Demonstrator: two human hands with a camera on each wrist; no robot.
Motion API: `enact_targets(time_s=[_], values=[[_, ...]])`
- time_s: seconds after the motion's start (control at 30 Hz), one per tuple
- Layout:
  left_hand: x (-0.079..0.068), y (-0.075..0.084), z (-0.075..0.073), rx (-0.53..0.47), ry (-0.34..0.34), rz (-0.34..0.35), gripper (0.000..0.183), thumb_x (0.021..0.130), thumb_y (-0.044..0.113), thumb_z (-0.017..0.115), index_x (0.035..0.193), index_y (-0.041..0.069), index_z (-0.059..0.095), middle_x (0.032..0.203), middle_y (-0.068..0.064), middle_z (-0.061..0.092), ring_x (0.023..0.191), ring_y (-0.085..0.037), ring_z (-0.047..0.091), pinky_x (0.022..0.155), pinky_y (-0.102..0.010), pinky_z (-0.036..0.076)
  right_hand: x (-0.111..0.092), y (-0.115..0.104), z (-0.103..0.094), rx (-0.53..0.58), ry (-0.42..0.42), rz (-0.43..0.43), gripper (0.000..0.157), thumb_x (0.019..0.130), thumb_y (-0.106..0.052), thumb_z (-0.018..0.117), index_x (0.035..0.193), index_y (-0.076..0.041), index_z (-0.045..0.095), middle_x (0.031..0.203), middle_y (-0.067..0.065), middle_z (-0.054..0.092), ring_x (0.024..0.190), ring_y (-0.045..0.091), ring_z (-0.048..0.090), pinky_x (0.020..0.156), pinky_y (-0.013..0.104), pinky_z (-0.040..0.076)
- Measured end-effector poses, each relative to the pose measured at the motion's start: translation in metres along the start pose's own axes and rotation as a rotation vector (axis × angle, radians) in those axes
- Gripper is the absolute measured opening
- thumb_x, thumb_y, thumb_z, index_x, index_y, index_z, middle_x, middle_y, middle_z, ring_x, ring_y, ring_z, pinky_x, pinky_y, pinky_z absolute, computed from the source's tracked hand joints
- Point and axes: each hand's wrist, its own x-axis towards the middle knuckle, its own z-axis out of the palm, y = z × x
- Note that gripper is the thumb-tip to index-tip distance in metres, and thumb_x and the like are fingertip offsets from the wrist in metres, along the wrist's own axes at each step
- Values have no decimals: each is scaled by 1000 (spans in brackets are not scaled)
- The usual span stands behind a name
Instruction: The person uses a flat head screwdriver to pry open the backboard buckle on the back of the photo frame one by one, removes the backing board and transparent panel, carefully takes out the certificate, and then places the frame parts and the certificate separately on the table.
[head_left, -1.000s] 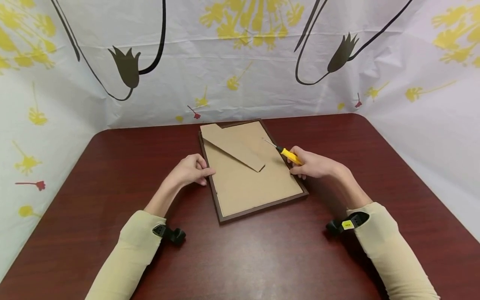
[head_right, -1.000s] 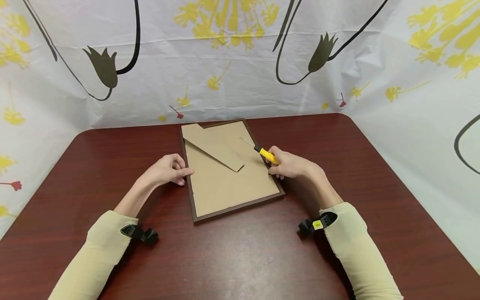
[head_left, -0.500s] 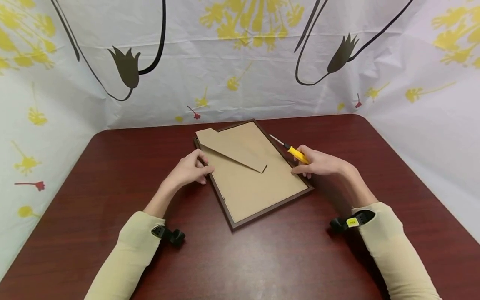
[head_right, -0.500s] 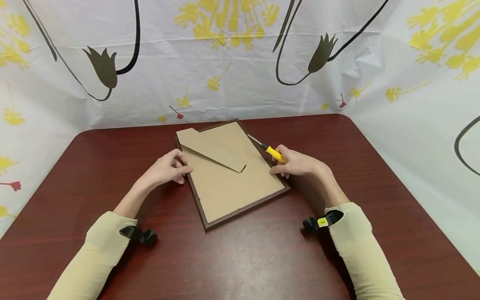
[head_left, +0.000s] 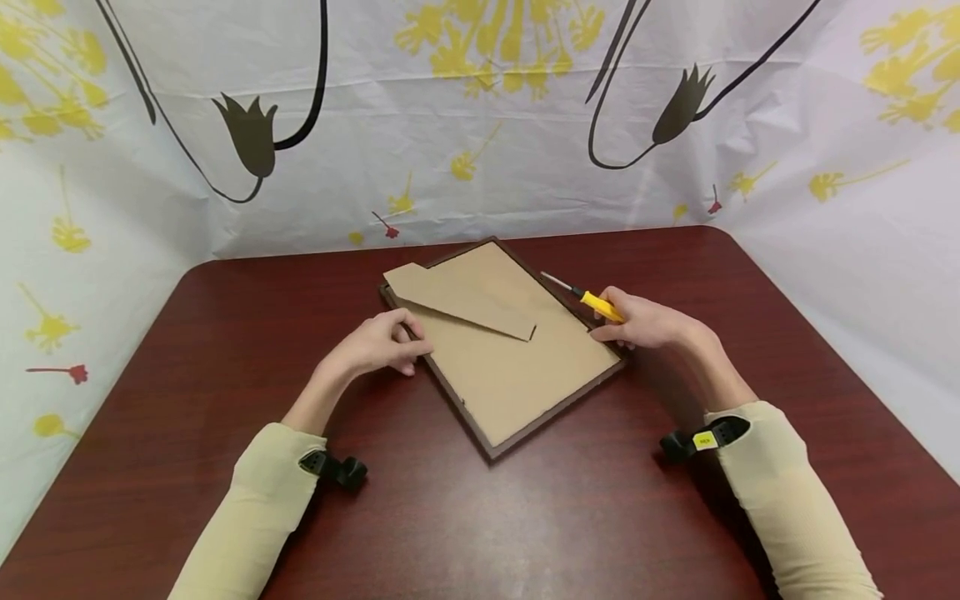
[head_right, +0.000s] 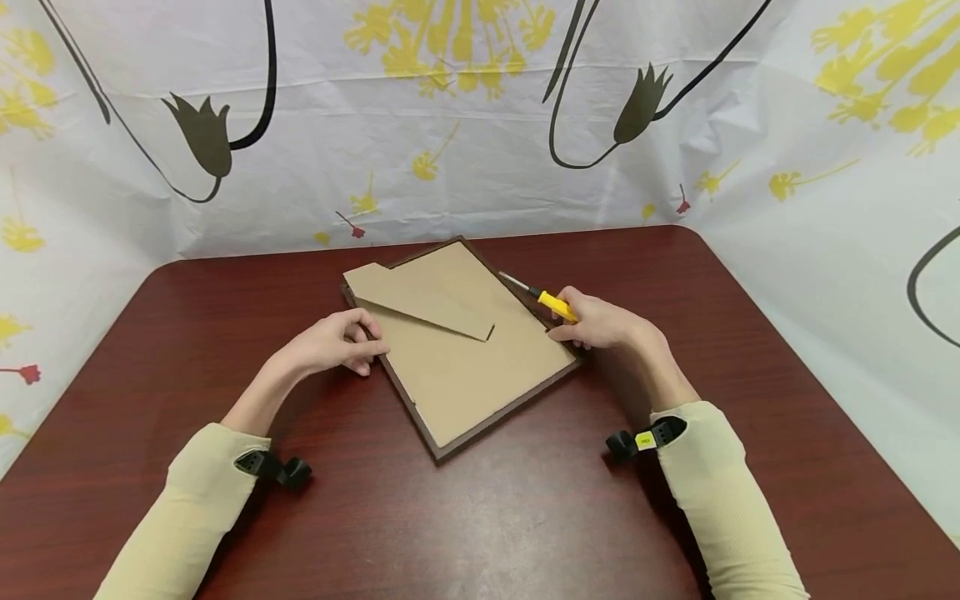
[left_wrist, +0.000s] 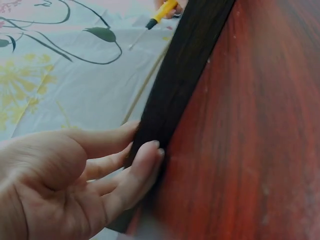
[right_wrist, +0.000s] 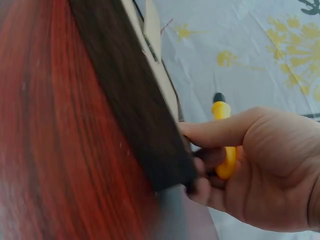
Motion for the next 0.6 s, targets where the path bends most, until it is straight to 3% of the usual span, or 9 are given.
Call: enact_targets(time_s=[0.13, 0.23, 0.4, 0.6], values=[[-4, 5, -3, -14, -181, 15, 29, 96, 9, 70, 115, -5, 55, 85, -16, 65, 66, -24, 68, 70, -38, 60, 0, 9, -4, -102, 111, 14, 37, 99, -26, 68, 110, 0, 44, 83, 9, 43, 72, 22, 45, 67, 34, 38], [-6, 5, -8, -16, -237, 37, 29, 97, 9, 69, 118, -6, 55, 91, -20, 65, 70, -27, 68, 72, -41, 61, 0, 16, -7, -103, 128, 33, 40, 98, -29, 69, 110, 0, 44, 83, 9, 43, 71, 22, 45, 66, 33, 39], [-9, 2, -24, -40, -147, 24, 25, 98, 7, 66, 114, -8, 55, 94, -23, 62, 73, -27, 68, 75, -42, 60, -3, 22, -12, -9, 85, 54, 44, 96, -27, 72, 113, 1, 42, 85, 10, 45, 66, 21, 49, 58, 30, 44], [-12, -3, -40, -53, 53, -50, 31, 99, 7, 65, 118, -12, 49, 99, -23, 60, 76, -21, 70, 79, -40, 60, -7, 25, -17, 50, 33, 57, 43, 94, -22, 75, 110, 1, 43, 84, 10, 48, 66, 24, 52, 58, 31, 48]])
